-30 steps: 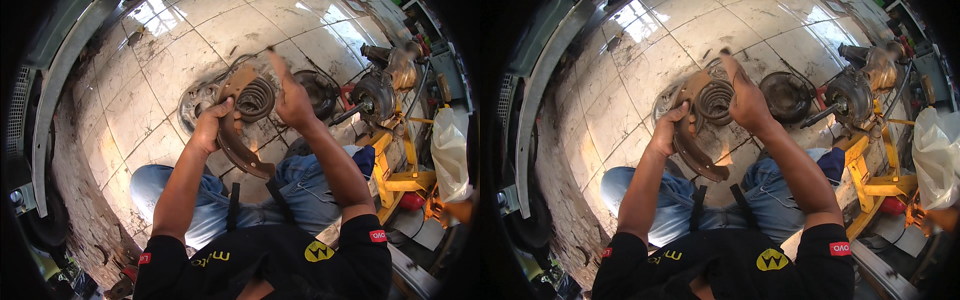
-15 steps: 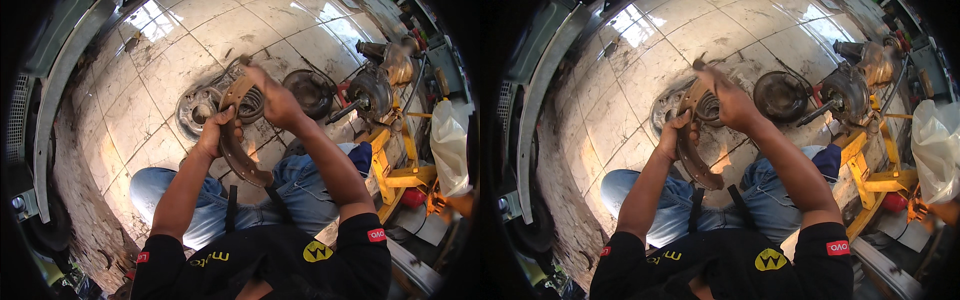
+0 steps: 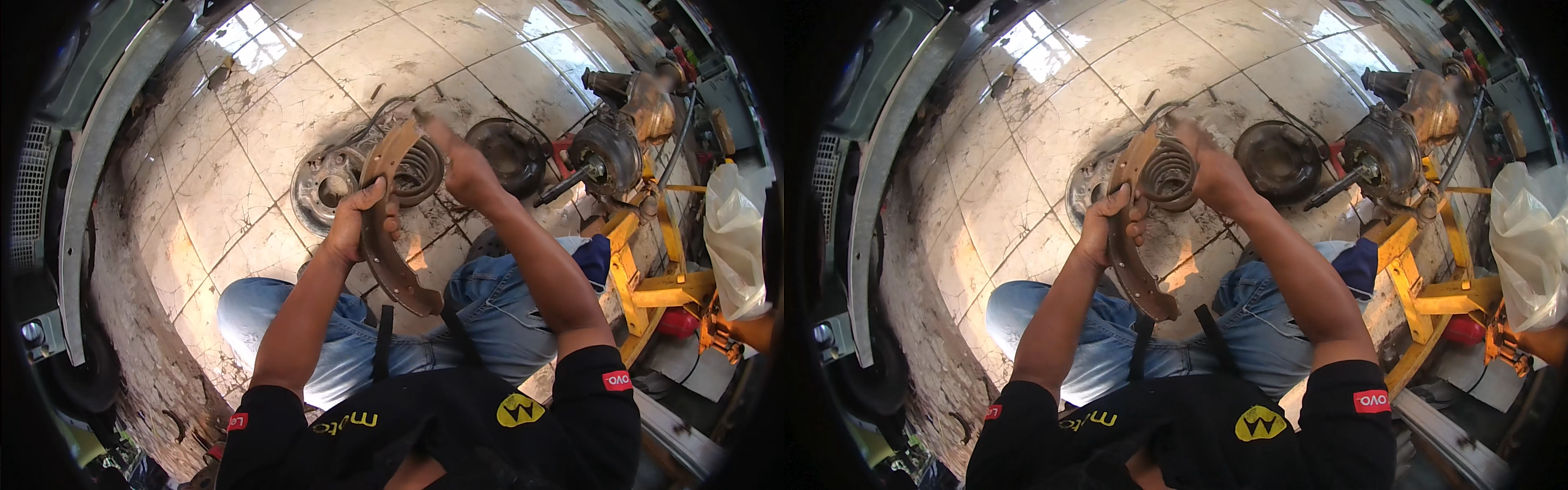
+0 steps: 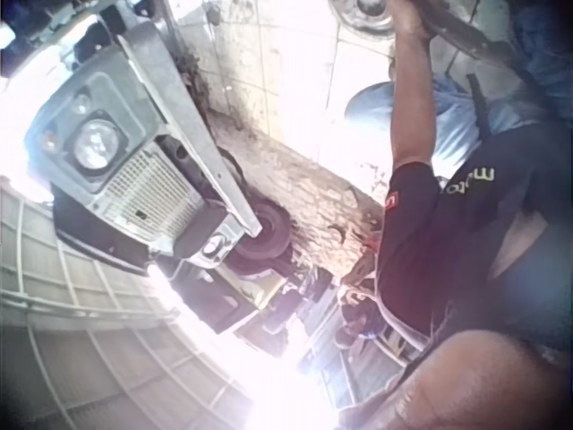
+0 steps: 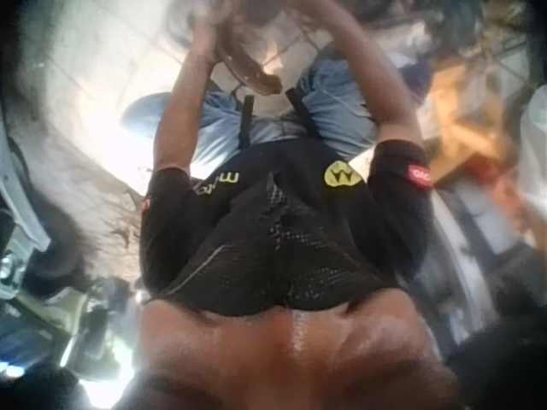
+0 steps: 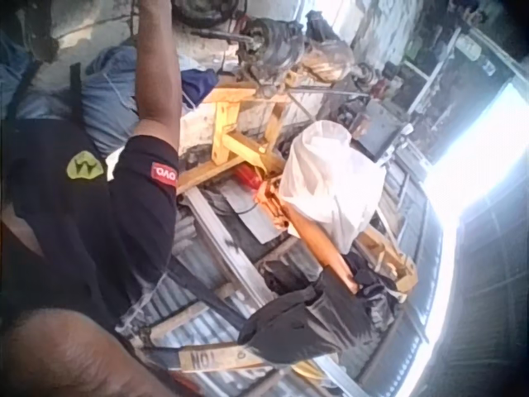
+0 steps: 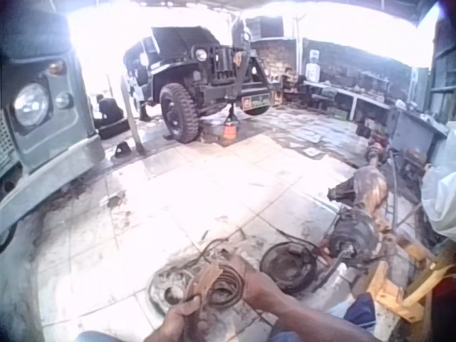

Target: The person scrubs a brake shoe and a coil spring with a sanding block while sitting on the floor. They repeatedly rub the surfaces of both parts to remove grime and rust.

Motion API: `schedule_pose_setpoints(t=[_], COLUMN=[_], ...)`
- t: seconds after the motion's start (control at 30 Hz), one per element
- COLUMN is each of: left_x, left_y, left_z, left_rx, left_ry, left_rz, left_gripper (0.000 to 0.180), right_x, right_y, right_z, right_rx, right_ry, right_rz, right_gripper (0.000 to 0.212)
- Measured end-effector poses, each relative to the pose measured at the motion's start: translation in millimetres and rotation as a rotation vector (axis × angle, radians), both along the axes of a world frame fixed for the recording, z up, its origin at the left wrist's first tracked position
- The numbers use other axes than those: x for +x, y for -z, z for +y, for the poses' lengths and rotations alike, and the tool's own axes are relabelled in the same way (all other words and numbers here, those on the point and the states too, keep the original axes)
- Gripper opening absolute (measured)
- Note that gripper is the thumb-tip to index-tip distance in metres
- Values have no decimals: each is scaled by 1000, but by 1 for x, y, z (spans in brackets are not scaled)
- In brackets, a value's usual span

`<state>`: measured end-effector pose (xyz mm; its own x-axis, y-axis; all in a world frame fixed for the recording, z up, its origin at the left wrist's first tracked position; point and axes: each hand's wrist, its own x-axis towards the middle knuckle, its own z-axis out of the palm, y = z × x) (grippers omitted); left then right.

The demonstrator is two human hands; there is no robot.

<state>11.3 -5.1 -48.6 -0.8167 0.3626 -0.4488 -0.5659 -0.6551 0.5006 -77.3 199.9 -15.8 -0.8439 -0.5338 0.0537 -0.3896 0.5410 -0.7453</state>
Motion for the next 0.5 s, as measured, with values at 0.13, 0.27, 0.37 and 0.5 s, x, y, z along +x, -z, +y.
schedule_pose_setpoints(t=[0.13,0.27,0.37,0.5], left_x=[-1,-3,-2,-6], left_y=[-6,3,-2,-3], left_z=[14,5,6,14], left_rx=[-99,13,-24,-5], left_ry=[-53,27,1,-23], left_rz=[-74,1,10,-76], left_gripper=[36,34,34,35], right_x=[0,-3,-5,-3], right_y=[-5,16,7,-8], right_z=[-1,-3,7,-4], right_rx=[-208,-126,-137,-250], right_ry=[-6,-36,15,-103], right_rz=[343,265,307,513], right_gripper=[60,69,60,59])
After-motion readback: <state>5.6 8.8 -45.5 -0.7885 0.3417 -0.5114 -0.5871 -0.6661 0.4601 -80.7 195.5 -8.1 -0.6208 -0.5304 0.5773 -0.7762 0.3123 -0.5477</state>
